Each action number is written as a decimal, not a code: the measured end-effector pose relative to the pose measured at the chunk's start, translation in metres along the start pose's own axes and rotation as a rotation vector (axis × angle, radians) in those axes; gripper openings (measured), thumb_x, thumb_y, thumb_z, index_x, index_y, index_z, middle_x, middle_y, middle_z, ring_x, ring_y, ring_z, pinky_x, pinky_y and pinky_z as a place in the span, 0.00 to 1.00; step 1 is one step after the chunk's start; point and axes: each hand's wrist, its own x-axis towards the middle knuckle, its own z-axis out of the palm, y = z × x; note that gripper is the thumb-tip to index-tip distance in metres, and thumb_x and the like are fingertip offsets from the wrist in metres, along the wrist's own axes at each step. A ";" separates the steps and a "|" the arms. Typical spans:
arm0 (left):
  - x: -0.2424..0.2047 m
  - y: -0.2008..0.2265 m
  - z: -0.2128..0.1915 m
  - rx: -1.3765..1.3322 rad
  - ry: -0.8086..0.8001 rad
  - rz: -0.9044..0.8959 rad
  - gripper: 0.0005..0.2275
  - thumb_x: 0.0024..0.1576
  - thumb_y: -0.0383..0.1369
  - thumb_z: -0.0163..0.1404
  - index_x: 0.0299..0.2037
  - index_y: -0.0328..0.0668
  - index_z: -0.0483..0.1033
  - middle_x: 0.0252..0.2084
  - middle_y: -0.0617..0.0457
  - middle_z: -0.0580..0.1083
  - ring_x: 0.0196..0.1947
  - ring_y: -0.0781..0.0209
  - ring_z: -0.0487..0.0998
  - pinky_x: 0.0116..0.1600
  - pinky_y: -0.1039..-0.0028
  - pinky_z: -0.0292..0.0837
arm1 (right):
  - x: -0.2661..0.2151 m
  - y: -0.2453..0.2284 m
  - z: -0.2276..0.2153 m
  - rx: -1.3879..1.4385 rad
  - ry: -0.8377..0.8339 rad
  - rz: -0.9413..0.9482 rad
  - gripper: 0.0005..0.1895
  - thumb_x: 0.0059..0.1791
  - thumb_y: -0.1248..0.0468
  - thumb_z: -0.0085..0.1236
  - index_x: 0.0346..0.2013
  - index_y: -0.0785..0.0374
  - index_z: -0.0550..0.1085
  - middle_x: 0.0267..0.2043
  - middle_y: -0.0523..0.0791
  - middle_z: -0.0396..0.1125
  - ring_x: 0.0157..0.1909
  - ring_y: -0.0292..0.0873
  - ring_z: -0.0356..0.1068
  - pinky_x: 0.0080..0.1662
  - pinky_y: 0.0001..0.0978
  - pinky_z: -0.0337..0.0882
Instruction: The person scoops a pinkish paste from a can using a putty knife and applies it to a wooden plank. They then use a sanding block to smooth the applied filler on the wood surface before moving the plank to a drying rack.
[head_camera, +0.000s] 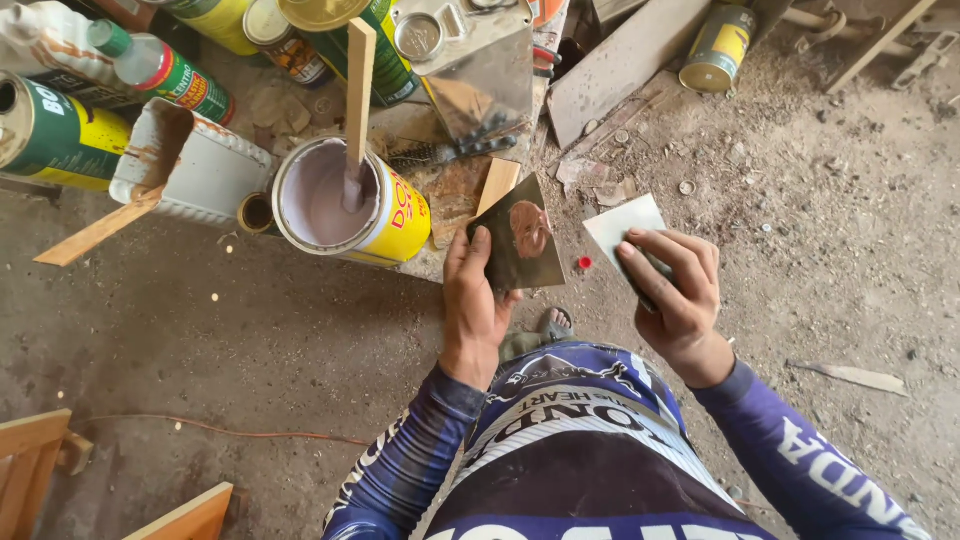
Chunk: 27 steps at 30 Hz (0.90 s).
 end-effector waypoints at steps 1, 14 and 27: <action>-0.003 -0.002 0.001 -0.013 -0.005 -0.003 0.08 0.63 0.37 0.49 0.47 0.45 0.73 0.22 0.44 0.72 0.10 0.56 0.72 0.10 0.82 0.65 | -0.008 0.000 0.006 0.035 0.067 -0.023 0.15 0.55 0.71 0.48 0.46 0.63 0.83 0.48 0.55 0.75 0.47 0.57 0.73 0.47 0.45 0.68; 0.002 0.018 0.005 0.039 -0.140 0.046 0.09 0.63 0.37 0.49 0.47 0.44 0.73 0.21 0.42 0.72 0.10 0.57 0.72 0.08 0.81 0.63 | -0.025 0.021 -0.008 0.679 -0.006 0.853 0.05 0.54 0.72 0.58 0.43 0.72 0.75 0.39 0.49 0.71 0.41 0.39 0.68 0.43 0.39 0.73; -0.009 0.024 -0.001 0.185 -0.324 0.007 0.13 0.63 0.36 0.48 0.55 0.42 0.71 0.22 0.38 0.73 0.13 0.55 0.76 0.10 0.79 0.71 | 0.013 0.019 -0.016 1.099 -0.162 1.117 0.07 0.44 0.68 0.62 0.30 0.69 0.72 0.17 0.43 0.60 0.15 0.35 0.65 0.18 0.23 0.64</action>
